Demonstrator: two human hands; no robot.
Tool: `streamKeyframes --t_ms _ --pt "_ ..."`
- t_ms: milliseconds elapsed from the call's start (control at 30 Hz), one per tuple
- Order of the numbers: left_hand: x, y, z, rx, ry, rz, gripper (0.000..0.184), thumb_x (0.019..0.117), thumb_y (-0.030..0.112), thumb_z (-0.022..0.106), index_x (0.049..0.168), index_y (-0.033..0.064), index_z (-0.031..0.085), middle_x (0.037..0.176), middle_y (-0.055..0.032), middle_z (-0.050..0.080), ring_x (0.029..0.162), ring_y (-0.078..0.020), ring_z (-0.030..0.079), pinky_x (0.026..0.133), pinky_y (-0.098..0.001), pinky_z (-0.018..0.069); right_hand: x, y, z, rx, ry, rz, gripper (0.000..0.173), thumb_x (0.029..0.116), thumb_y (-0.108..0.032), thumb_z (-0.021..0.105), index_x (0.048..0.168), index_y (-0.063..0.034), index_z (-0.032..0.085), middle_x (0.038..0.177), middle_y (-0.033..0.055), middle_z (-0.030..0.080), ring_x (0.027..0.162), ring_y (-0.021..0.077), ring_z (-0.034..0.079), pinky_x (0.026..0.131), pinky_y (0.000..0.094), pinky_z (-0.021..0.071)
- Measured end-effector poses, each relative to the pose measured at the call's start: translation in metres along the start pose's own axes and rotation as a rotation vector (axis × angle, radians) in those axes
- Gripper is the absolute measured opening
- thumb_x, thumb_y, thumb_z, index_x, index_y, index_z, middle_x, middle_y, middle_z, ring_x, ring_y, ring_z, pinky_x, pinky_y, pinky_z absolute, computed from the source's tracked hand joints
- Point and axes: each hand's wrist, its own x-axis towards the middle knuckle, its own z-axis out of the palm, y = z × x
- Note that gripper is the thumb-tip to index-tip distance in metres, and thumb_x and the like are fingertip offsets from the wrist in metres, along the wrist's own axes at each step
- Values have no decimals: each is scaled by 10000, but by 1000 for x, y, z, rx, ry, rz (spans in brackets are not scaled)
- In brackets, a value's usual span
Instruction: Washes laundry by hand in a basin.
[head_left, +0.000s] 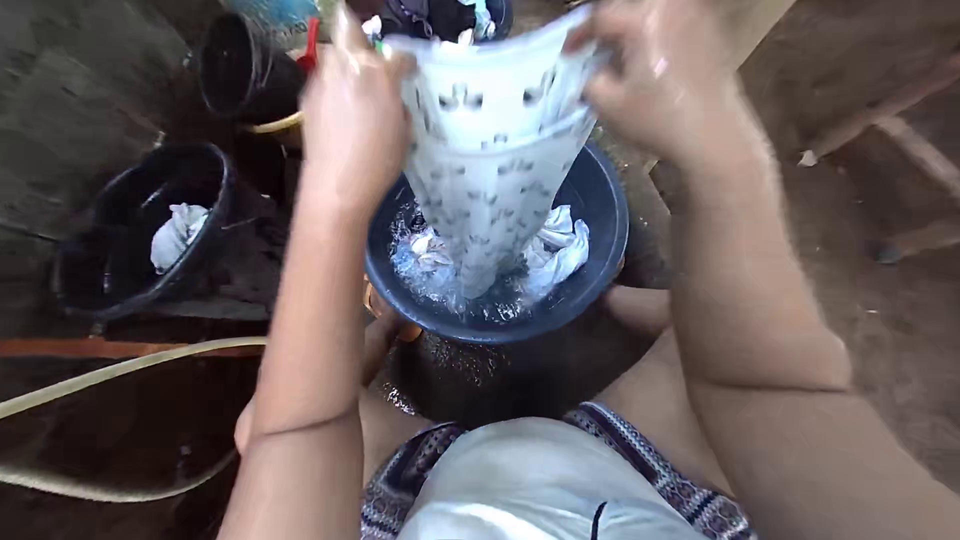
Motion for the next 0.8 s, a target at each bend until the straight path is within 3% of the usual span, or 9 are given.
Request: streamKeyframes --t_ms 100,200,267,367,467,567,633,700,800 --pt "-13 -17 120 -90 -308 -112 331 956 86 625 1284 93 672 1354 -302 559 1135 -498 629 885 -692 528 -22 38 115 48 -286 108 428 901 -19 663 1322 -97 680 1347 304 546 1166 468 610 927 640 528" --pt "-35 -33 265 -189 -653 -199 304 944 126 672 1235 42 685 1296 -286 619 1165 -504 615 894 -730 497 -62 71 262 162 -534 324 621 866 66 680 1462 14 511 1446 376 441 1179 540 594 936 674 529" --pt "-53 -27 343 -233 -823 -263 385 953 138 659 1321 27 630 1389 -288 563 1224 -491 589 956 -695 493 -93 78 337 172 -692 480 678 920 53 643 1544 18 380 1529 363 365 1235 555 557 987 665 506" --pt "-75 1 402 -245 -939 -300 584 1017 120 550 1567 41 372 1550 -295 399 1313 -473 541 1037 -614 490 -121 81 402 127 -855 535 669 1001 21 504 1618 -30 252 1589 333 311 1351 518 487 1071 612 468" --pt "-86 10 430 -209 -1024 -250 611 1039 100 507 1609 52 294 1601 -258 352 1375 -445 496 1076 -587 468 -129 85 420 126 -988 448 622 1046 -31 439 1627 -12 216 1645 292 257 1474 461 368 1181 573 361" --pt "-72 -10 426 -336 -1128 -211 455 1028 146 557 1457 -2 515 1498 -273 491 1379 -444 491 1101 -631 418 -117 109 413 158 -1060 376 601 985 -15 570 1564 -57 413 1589 279 384 1464 474 378 1170 649 339" --pt "-55 -27 414 -635 -1010 -373 346 1046 109 519 1349 -37 602 1369 -266 601 1283 -381 579 1088 -547 445 -97 117 392 184 -1081 452 554 977 3 581 1519 -67 487 1543 286 444 1436 476 419 1153 652 356" --pt "-44 -34 395 -938 -830 -506 296 1051 80 501 1294 -46 613 1246 -248 631 1097 -317 622 969 -474 498 -70 113 364 263 -948 522 424 976 -17 602 1399 10 587 1433 307 545 1362 479 499 1120 651 386" --pt "-40 -25 363 -1070 -785 -341 450 973 102 663 1385 -17 524 1241 -259 615 1104 -334 617 978 -507 505 -34 94 324 561 -568 404 306 906 -9 700 1205 56 677 1128 288 678 1076 441 651 970 628 500"
